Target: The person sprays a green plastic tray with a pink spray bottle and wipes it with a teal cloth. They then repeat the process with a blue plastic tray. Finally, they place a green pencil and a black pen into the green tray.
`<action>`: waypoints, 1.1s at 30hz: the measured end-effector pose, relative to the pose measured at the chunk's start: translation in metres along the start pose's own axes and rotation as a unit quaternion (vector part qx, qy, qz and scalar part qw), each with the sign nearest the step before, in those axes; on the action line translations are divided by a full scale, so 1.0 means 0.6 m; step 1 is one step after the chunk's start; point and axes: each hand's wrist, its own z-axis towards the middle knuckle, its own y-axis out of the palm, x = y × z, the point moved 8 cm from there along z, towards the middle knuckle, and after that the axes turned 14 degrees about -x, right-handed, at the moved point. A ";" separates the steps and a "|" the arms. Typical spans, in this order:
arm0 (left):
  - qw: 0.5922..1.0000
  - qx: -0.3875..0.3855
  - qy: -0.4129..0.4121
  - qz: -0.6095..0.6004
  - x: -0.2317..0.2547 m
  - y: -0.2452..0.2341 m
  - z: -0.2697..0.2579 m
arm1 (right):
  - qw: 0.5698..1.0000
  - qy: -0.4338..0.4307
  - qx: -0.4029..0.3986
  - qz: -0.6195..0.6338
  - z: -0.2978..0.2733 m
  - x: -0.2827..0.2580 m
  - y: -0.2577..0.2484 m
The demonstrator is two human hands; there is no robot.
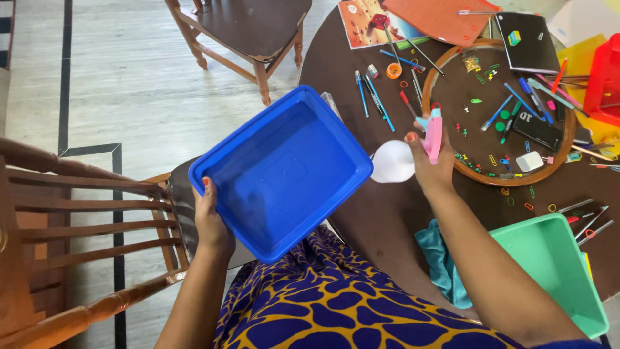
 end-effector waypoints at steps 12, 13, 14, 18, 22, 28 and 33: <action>0.999 -0.019 -0.013 0.035 -0.030 0.005 0.012 | 0.992 0.017 -0.101 -0.069 0.029 -0.003 -0.033; 0.999 -0.023 -0.023 0.028 -0.035 0.006 0.012 | 0.992 -0.021 -0.115 -0.044 0.016 -0.009 -0.034; 0.999 -0.026 -0.033 0.019 -0.040 0.010 0.012 | 0.989 0.051 -0.099 -0.096 -0.003 0.011 -0.048; 0.999 -0.021 -0.038 0.013 -0.050 0.018 0.010 | 0.892 0.303 -0.135 -0.307 -0.136 0.080 -0.080; 0.999 -0.016 -0.031 0.022 -0.050 0.030 0.000 | 0.750 0.481 -0.222 -0.396 -0.290 0.132 -0.082; 0.999 0.016 0.006 0.035 -0.042 0.049 -0.041 | 0.776 0.313 -0.273 -0.474 -0.363 0.147 -0.044; 0.992 0.055 0.049 0.104 -0.041 0.072 -0.100 | 0.809 0.332 -0.268 -0.404 -0.344 0.149 -0.067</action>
